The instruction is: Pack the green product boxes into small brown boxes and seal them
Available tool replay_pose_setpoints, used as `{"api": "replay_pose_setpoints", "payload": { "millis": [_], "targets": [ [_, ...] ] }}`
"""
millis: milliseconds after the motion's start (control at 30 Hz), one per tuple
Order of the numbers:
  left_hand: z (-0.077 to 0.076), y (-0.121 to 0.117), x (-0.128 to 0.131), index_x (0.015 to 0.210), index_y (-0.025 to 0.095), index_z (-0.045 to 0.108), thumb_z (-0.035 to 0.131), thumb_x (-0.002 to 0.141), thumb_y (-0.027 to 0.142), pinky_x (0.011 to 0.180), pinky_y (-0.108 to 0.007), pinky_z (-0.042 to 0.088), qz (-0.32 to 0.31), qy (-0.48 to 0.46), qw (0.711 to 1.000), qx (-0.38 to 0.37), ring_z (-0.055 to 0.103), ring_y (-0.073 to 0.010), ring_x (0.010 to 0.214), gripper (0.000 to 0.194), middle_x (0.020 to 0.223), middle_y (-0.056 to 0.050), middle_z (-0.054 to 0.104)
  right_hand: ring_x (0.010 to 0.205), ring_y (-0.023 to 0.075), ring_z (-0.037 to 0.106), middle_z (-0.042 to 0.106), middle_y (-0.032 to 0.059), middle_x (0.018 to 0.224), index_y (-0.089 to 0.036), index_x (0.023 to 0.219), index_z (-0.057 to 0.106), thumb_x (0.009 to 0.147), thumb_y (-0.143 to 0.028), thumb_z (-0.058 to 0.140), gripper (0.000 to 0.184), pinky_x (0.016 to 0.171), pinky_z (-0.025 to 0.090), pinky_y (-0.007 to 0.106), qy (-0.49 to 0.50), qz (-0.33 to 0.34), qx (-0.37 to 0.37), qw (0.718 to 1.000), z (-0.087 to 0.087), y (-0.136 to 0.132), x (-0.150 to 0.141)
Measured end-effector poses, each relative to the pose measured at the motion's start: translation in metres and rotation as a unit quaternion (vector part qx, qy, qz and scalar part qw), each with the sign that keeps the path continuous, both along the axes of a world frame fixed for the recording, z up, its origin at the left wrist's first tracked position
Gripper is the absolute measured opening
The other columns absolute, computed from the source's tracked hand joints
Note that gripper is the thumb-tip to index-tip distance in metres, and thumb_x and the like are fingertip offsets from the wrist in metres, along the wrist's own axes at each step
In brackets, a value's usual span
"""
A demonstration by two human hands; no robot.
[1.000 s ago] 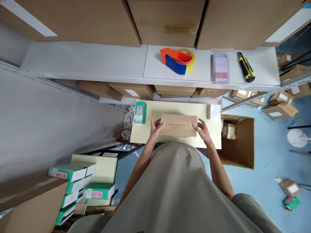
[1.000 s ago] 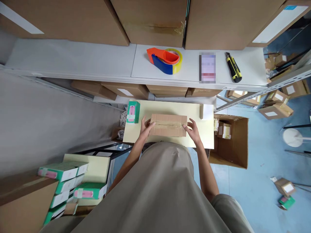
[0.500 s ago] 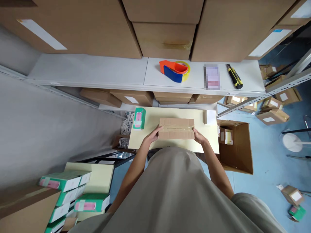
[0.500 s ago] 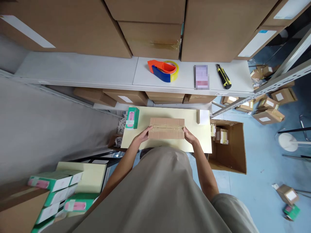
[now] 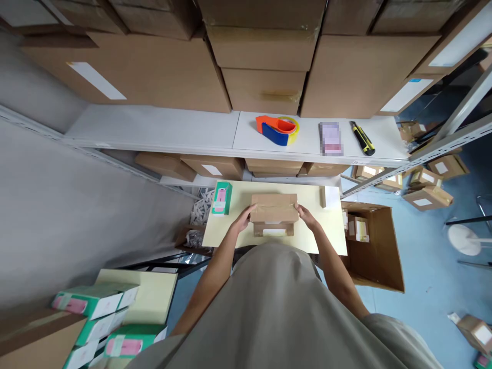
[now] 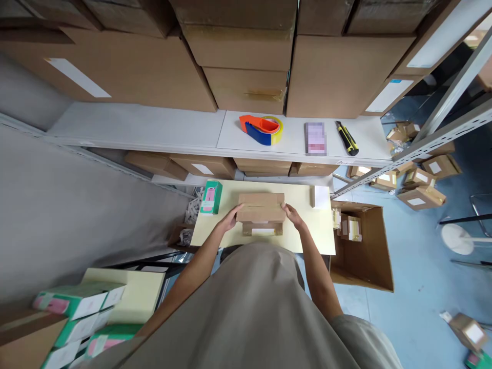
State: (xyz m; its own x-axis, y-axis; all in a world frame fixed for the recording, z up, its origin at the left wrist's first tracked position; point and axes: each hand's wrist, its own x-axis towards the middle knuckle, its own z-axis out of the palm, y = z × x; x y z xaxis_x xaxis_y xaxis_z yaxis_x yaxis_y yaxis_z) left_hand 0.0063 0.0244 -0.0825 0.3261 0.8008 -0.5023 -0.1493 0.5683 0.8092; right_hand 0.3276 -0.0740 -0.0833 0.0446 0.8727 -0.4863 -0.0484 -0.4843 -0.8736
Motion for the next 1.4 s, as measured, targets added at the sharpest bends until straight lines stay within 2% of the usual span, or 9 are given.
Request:
{"api": "replay_pose_setpoints", "payload": {
  "millis": [333,500,600,767,867,967,1067,1233,1400],
  "targets": [
    [-0.013,-0.005,-0.01,0.133,0.018,0.074,0.103,0.069,0.055,0.122,-0.045,0.05,0.075,0.161,0.983,0.046,0.065,-0.0365,0.147,0.079,0.149,-0.02,0.073,0.116,0.0307,0.078,0.083,0.016,0.124,-0.02,0.131,0.076,0.087,-0.09,0.063,0.084,0.094,0.064,0.042,-0.083,-0.023,-0.021,0.996,0.003,-0.002,-0.009],
    [0.008,0.015,-0.015,0.139,0.017,0.071,0.106,0.063,0.041,0.13,-0.057,0.043,0.007,0.351,0.919,0.183,0.06,-0.044,0.152,0.087,0.152,-0.022,0.07,0.114,0.0371,0.08,0.081,0.0228,0.126,-0.016,0.134,0.075,0.089,-0.071,0.078,0.071,0.097,0.063,0.047,-0.243,-0.02,-0.011,0.97,0.029,0.014,-0.002],
    [0.041,0.038,0.003,0.142,0.019,0.071,0.101,0.068,0.029,0.13,-0.059,0.042,-0.023,0.384,0.868,0.315,0.063,-0.0431,0.148,0.081,0.15,-0.02,0.072,0.118,0.0391,0.078,0.079,0.0223,0.131,-0.018,0.142,0.071,0.101,-0.064,0.069,0.062,0.099,0.061,0.05,-0.368,-0.015,0.115,0.923,0.072,0.048,-0.007],
    [0.131,0.092,0.06,0.149,0.028,0.07,0.087,0.087,0.029,0.134,-0.061,0.038,-0.003,0.342,0.799,0.495,0.058,-0.0372,0.155,0.064,0.158,-0.013,0.068,0.136,0.0389,0.067,0.07,0.0248,0.146,-0.013,0.154,0.062,0.116,-0.042,0.044,0.052,0.117,0.051,0.051,-0.52,0.002,0.344,0.782,0.188,0.146,-0.032],
    [0.18,0.116,0.086,0.15,0.026,0.068,0.081,0.092,0.026,0.133,-0.058,0.041,0.011,0.319,0.768,0.555,0.06,-0.0343,0.153,0.06,0.16,-0.012,0.068,0.15,0.0384,0.055,0.061,0.0272,0.159,-0.007,0.158,0.056,0.114,-0.033,0.048,0.052,0.126,0.041,0.049,-0.584,0.047,0.337,0.737,0.243,0.2,-0.046],
    [0.204,0.12,0.099,0.147,0.024,0.07,0.078,0.093,0.023,0.132,-0.054,0.044,0.025,0.308,0.755,0.578,0.063,-0.032,0.149,0.055,0.157,-0.013,0.07,0.146,0.0393,0.058,0.064,0.0307,0.155,-0.002,0.153,0.057,0.109,-0.032,0.058,0.053,0.125,0.04,0.047,-0.618,0.145,0.225,0.74,0.265,0.232,-0.057],
    [0.202,0.108,0.1,0.142,0.023,0.072,0.078,0.092,0.021,0.132,-0.053,0.046,0.022,0.302,0.76,0.575,0.065,-0.0314,0.147,0.05,0.153,-0.012,0.073,0.138,0.0388,0.065,0.071,0.0334,0.143,0.002,0.149,0.058,0.106,-0.026,0.061,0.051,0.122,0.042,0.045,-0.621,0.174,0.174,0.745,0.265,0.244,-0.063],
    [0.175,0.072,0.091,0.137,0.023,0.075,0.077,0.093,0.023,0.13,-0.058,0.047,0.011,0.297,0.814,0.499,0.068,-0.0353,0.143,0.044,0.147,-0.013,0.076,0.131,0.0392,0.071,0.075,0.034,0.135,0.004,0.149,0.056,0.105,-0.016,0.058,0.049,0.118,0.045,0.048,-0.623,0.165,0.16,0.747,0.256,0.245,-0.063],
    [0.143,0.025,0.077,0.132,0.021,0.074,0.071,0.1,0.03,0.126,-0.055,0.05,0.041,0.21,0.874,0.436,0.071,-0.033,0.138,0.033,0.142,-0.016,0.078,0.127,0.0434,0.07,0.074,0.0306,0.134,-0.007,0.151,0.056,0.102,-0.026,0.068,0.054,0.109,0.053,0.053,-0.552,0.104,0.235,0.793,0.223,0.205,-0.051]
  ]
}}
